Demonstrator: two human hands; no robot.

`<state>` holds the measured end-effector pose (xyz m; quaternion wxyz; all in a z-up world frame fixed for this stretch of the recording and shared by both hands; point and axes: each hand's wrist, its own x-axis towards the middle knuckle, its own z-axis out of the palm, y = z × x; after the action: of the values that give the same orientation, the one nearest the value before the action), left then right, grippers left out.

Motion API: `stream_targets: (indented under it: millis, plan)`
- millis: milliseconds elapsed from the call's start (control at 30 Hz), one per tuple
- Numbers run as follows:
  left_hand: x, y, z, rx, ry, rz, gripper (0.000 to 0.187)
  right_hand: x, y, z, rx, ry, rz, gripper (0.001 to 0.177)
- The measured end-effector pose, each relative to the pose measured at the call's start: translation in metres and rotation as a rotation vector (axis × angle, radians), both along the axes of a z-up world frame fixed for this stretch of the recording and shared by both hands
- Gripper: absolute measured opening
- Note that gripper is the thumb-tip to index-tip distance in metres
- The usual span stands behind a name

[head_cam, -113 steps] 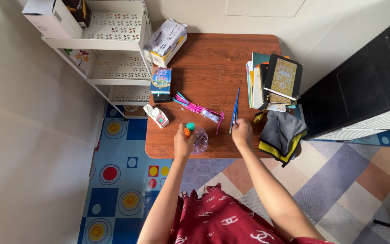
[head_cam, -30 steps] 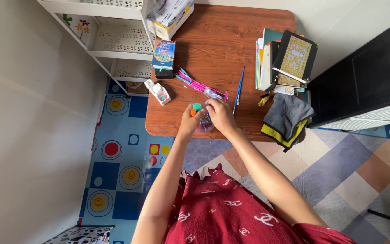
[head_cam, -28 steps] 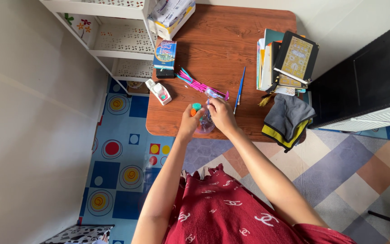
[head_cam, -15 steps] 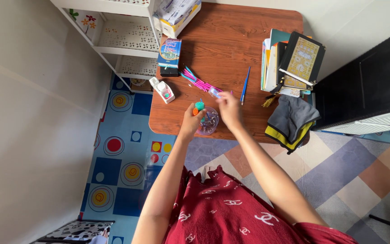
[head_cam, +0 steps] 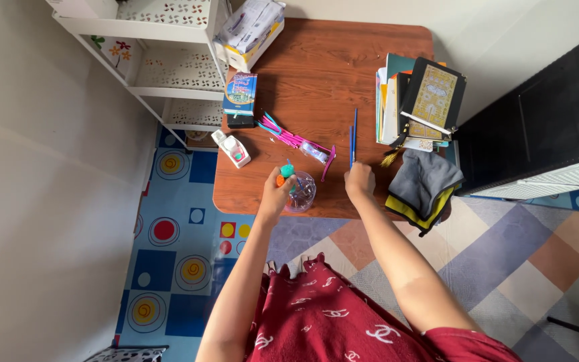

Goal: The person sorts various small items from a wooden table into boxes and a plastic container. They place pens, markers, and other stationery into a repurposed chocolate box and a white box, then put the boxes on a nearby white shelf. Finally, they place highlighters and pens into a clear plastic container.

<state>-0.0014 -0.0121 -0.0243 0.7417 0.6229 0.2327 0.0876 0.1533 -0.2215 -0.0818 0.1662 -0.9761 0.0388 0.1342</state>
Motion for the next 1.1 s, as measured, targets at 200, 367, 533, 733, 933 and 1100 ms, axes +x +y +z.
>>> stream_targets:
  millis: [200,367,533,733,933,1100]
  plan:
    - [0.002,0.002,-0.014,-0.032,0.018,0.035,0.012,-0.005,-0.017,0.020,0.229,0.023,-0.085,0.021]
    - [0.006,0.001,-0.027,-0.012,0.016,0.006,0.012,-0.039,-0.004,0.052,0.894,-0.025,-0.178,0.012]
    - [0.011,0.001,-0.034,0.005,0.005,0.000,0.014,-0.072,0.035,0.116,1.239,-0.086,0.023,0.032]
    - [0.014,0.001,-0.042,0.008,-0.014,0.001,0.013,-0.077,0.062,0.096,0.808,-0.280,0.465,0.016]
    - [0.007,-0.002,-0.012,0.012,-0.025,0.020,0.015,-0.102,0.070,0.111,0.424,-0.485,0.622,0.007]
    - [0.011,-0.004,-0.028,0.066,-0.004,0.003,0.024,-0.106,0.074,0.103,0.238,-0.403,0.559,0.013]
